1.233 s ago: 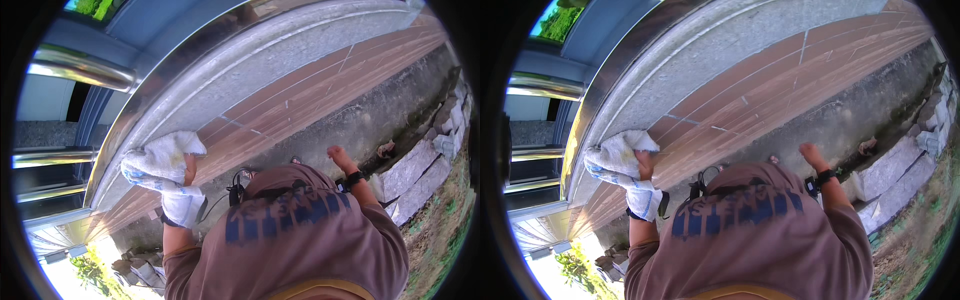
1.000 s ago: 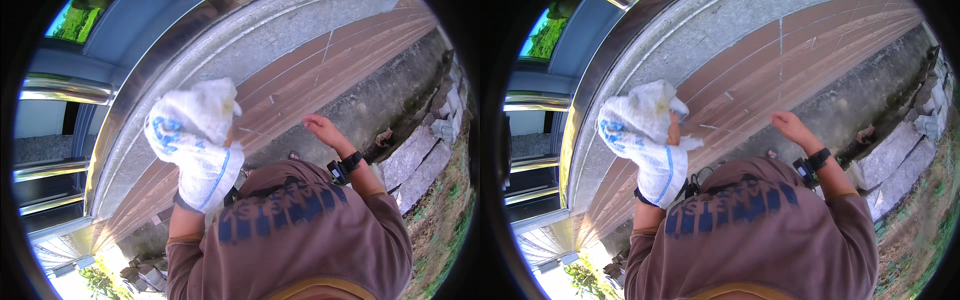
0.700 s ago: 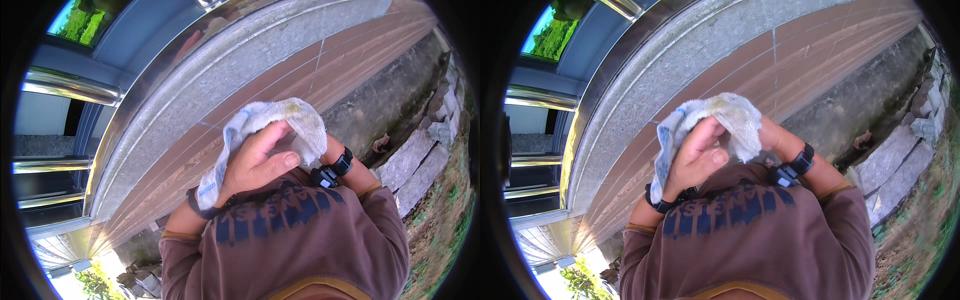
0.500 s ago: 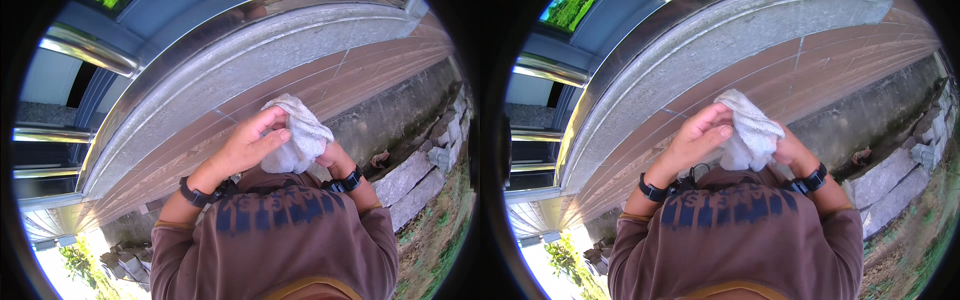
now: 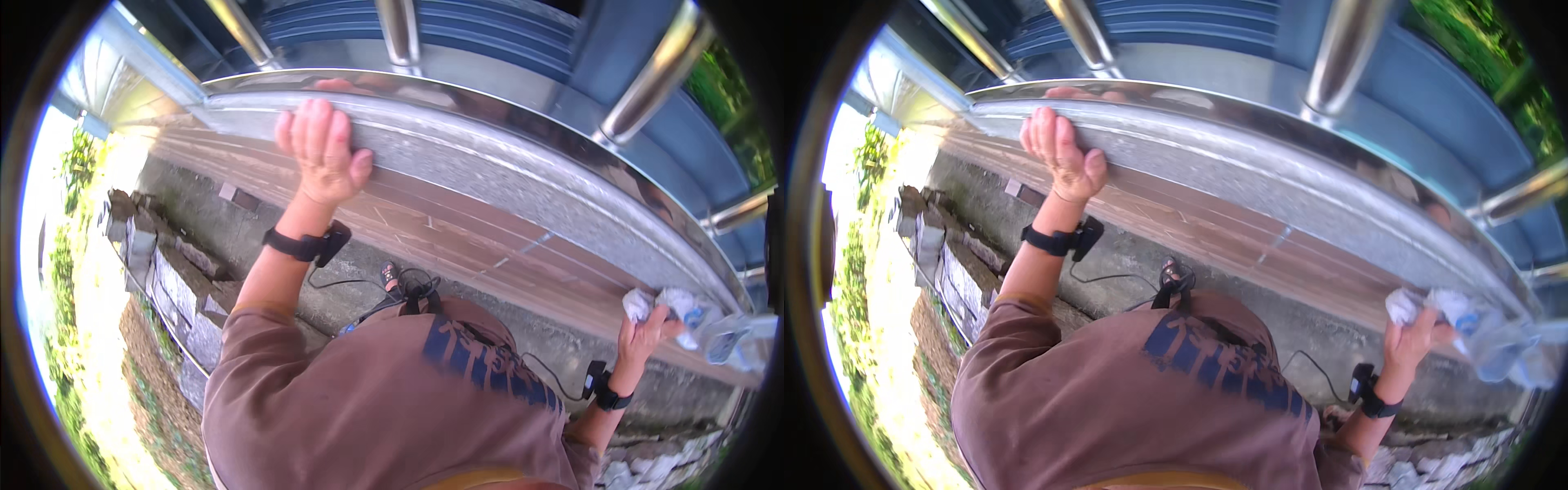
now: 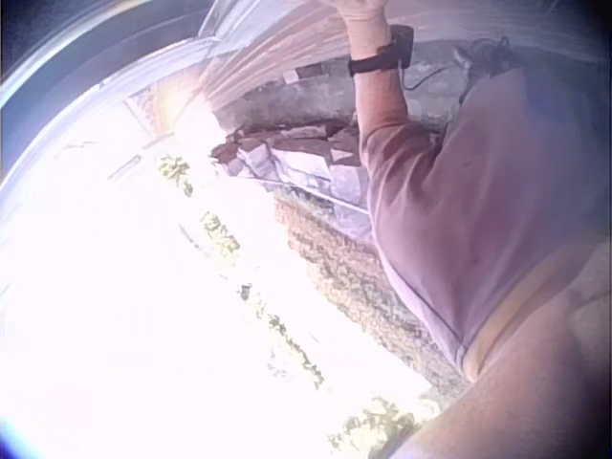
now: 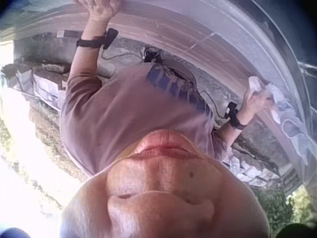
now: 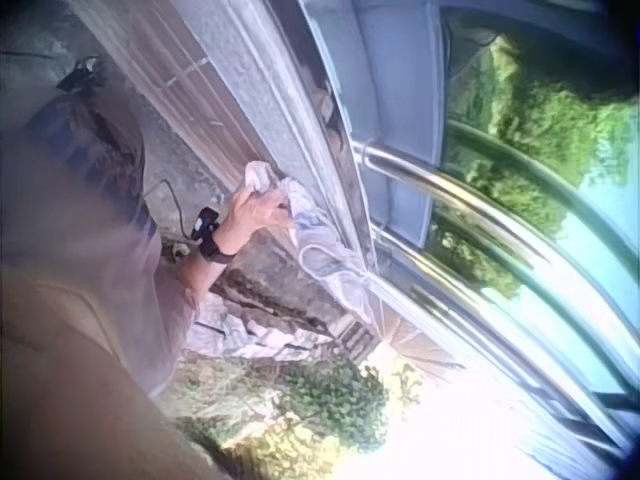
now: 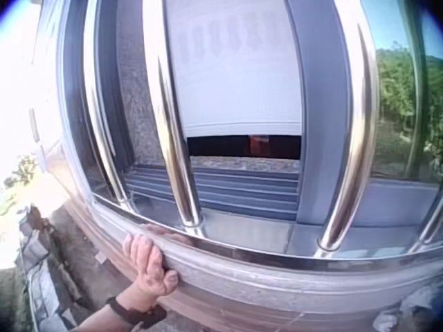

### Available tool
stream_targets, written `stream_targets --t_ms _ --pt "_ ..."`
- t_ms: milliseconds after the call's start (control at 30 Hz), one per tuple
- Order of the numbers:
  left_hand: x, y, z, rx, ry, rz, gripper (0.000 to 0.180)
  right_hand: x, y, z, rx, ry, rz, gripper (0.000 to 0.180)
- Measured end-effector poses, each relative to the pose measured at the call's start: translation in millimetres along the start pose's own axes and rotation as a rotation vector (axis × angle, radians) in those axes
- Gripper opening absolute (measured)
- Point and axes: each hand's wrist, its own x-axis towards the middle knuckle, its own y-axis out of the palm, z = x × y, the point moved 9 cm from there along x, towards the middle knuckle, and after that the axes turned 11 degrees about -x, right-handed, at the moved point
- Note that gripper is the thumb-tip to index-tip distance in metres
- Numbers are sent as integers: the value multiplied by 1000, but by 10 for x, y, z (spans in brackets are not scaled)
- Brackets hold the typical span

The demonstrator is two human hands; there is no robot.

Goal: Cleaning the exterior window frame and glass with a white cloth.

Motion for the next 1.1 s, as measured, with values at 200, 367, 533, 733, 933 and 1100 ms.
stream_targets --t_ms 200,367,533,733,933,1100 --pt "-25 14 -106 -89 -43 -106 45 75 269 726 -33 -177 211 41" --pt "-15 81 -142 -115 -50 -114 43 362 535 1452 92 -158 487 41" --pt "76 99 -166 -208 -30 -13 43 397 304 2467 -547 -877 75 47" --pt "-450 -370 71 -474 -122 162 46 381 474 3336 -1932 -1349 -547 59" --pt "-2053 -1210 718 -412 -609 472 33 780 278 3916 -2130 -1308 -684 53" --pt "-2933 -1896 1080 -311 -836 615 30 1405 -9 4578 79 -546 -40 46"
